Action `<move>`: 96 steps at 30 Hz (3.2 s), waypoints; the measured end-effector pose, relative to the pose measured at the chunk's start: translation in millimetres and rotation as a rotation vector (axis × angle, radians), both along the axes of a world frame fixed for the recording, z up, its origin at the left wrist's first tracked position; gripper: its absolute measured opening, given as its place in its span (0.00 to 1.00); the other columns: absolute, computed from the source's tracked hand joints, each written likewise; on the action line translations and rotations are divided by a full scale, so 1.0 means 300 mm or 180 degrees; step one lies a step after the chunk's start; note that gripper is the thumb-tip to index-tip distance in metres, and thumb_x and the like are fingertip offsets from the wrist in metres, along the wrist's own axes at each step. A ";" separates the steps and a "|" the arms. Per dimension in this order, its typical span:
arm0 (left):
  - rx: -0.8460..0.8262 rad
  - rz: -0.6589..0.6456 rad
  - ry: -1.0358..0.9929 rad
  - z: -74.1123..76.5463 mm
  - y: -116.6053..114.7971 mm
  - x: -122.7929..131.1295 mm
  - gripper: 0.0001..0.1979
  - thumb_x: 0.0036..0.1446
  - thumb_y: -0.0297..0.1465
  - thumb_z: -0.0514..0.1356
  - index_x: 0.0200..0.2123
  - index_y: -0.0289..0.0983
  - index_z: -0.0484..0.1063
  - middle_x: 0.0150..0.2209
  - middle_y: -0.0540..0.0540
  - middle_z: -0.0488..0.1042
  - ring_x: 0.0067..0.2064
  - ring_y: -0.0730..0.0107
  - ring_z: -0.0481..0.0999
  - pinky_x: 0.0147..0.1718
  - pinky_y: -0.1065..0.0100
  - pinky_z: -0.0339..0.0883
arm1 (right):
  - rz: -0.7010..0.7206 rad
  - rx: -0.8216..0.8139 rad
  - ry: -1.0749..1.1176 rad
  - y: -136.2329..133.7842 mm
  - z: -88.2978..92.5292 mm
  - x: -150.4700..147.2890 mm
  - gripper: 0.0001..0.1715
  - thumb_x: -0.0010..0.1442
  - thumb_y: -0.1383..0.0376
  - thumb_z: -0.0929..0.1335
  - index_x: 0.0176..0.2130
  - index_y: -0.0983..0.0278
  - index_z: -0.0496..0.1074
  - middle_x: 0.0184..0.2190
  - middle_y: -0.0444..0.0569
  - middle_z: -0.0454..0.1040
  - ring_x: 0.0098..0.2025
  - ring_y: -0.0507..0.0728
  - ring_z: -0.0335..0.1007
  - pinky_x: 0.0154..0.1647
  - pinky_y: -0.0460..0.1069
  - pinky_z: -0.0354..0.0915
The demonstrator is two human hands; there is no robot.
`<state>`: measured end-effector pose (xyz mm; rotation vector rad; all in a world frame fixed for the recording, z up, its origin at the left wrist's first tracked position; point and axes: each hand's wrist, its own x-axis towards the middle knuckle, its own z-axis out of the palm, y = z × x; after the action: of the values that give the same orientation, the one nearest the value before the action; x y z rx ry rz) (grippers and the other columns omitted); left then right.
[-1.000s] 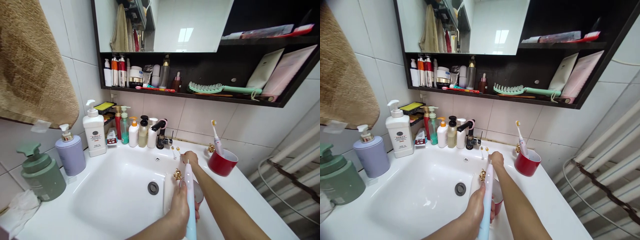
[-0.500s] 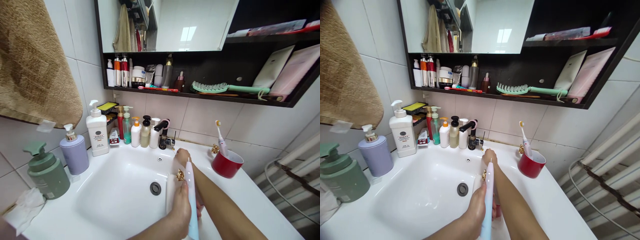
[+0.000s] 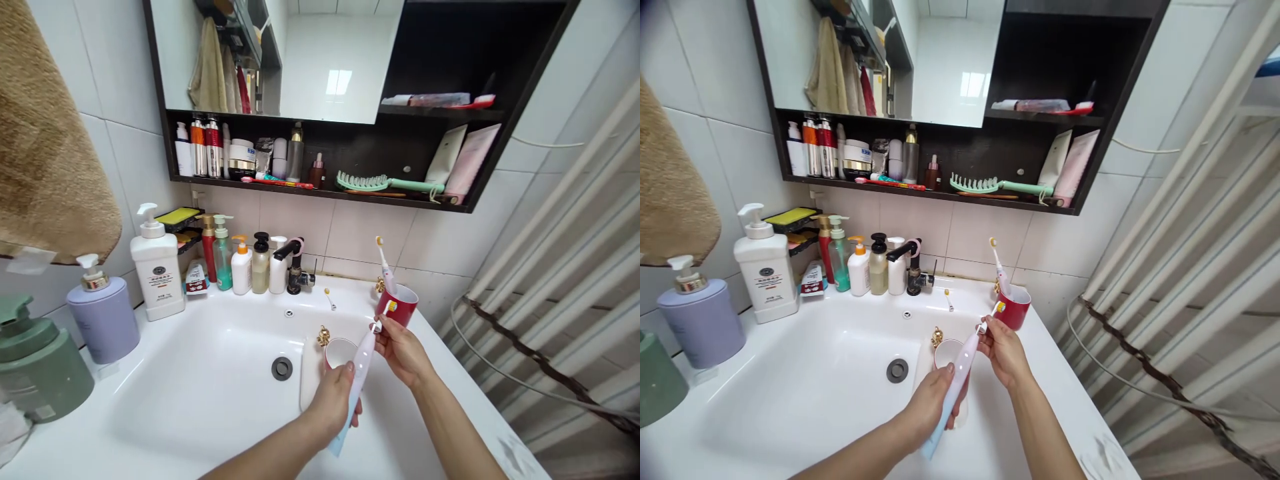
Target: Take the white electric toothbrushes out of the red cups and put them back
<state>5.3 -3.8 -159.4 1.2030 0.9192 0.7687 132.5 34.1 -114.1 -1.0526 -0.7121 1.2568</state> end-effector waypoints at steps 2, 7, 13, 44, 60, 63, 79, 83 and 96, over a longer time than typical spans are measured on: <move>0.0070 -0.0102 0.0087 0.000 -0.001 -0.001 0.28 0.40 0.53 0.36 0.25 0.34 0.58 0.14 0.53 0.57 0.13 0.81 0.54 0.15 0.74 0.49 | -0.0050 0.0017 0.0065 0.001 -0.004 0.004 0.10 0.39 0.62 0.66 0.23 0.65 0.63 0.16 0.40 0.65 0.17 0.45 0.59 0.17 0.40 0.57; 0.0015 -0.0185 0.0189 0.002 0.001 0.000 0.29 0.40 0.53 0.36 0.27 0.34 0.58 0.15 0.53 0.57 0.13 0.81 0.55 0.15 0.74 0.50 | 0.0011 0.0086 -0.0058 0.007 -0.001 0.005 0.11 0.39 0.60 0.66 0.22 0.64 0.62 0.15 0.39 0.64 0.18 0.45 0.58 0.18 0.40 0.57; 0.0114 -0.0124 0.0238 -0.011 0.002 0.009 0.28 0.39 0.54 0.35 0.25 0.35 0.56 0.15 0.54 0.57 0.13 0.81 0.54 0.14 0.74 0.49 | -0.0121 0.0156 -0.0288 0.005 -0.008 0.001 0.13 0.37 0.59 0.67 0.18 0.65 0.59 0.14 0.39 0.62 0.17 0.45 0.56 0.17 0.40 0.55; -0.0109 -0.0025 -0.0022 -0.002 0.003 0.004 0.26 0.40 0.53 0.36 0.23 0.35 0.54 0.15 0.54 0.58 0.12 0.81 0.56 0.14 0.75 0.49 | 0.0161 0.0144 -0.0713 -0.002 -0.023 -0.029 0.14 0.41 0.57 0.64 0.19 0.64 0.59 0.14 0.39 0.57 0.18 0.46 0.52 0.20 0.42 0.55; 0.0293 0.0315 0.0430 0.004 0.004 0.000 0.22 0.43 0.50 0.38 0.22 0.36 0.54 0.15 0.54 0.57 0.14 0.81 0.56 0.15 0.74 0.51 | -0.0084 0.0260 -0.1480 0.004 -0.033 -0.055 0.17 0.42 0.53 0.62 0.18 0.65 0.57 0.12 0.37 0.52 0.16 0.46 0.48 0.16 0.43 0.54; 0.0538 0.0399 0.0591 0.008 0.007 -0.005 0.21 0.44 0.48 0.39 0.21 0.36 0.53 0.15 0.54 0.56 0.14 0.80 0.56 0.14 0.75 0.50 | -0.0211 0.0289 -0.1597 0.002 -0.035 -0.063 0.17 0.42 0.53 0.61 0.18 0.64 0.57 0.12 0.37 0.52 0.16 0.46 0.49 0.16 0.43 0.54; 0.0205 0.0199 0.0007 0.012 0.006 0.002 0.23 0.43 0.50 0.38 0.21 0.35 0.55 0.15 0.53 0.58 0.13 0.81 0.55 0.14 0.74 0.50 | -0.0475 0.0353 -0.1622 -0.008 -0.034 -0.089 0.17 0.42 0.53 0.60 0.18 0.65 0.58 0.12 0.37 0.50 0.15 0.46 0.45 0.15 0.43 0.49; 0.0617 0.0435 0.0040 0.031 0.039 -0.021 0.21 0.46 0.46 0.39 0.25 0.35 0.58 0.16 0.52 0.58 0.16 0.79 0.58 0.17 0.73 0.53 | 0.0318 0.0542 -0.1697 -0.036 -0.014 -0.122 0.15 0.43 0.55 0.61 0.22 0.65 0.61 0.15 0.40 0.58 0.18 0.48 0.53 0.19 0.44 0.54; 0.2041 0.0660 0.1637 -0.062 0.084 -0.045 0.13 0.34 0.25 0.57 0.30 0.37 0.65 0.50 0.46 0.51 0.51 0.64 0.48 0.47 0.65 0.46 | -0.0463 0.0830 -0.3077 0.011 -0.071 -0.062 0.16 0.44 0.57 0.60 0.30 0.65 0.65 0.21 0.44 0.66 0.23 0.51 0.58 0.25 0.46 0.55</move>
<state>-8.2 21.5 -178.1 1.9477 1.2816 0.9815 113.8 37.5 -135.5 -1.4478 -1.4467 0.4463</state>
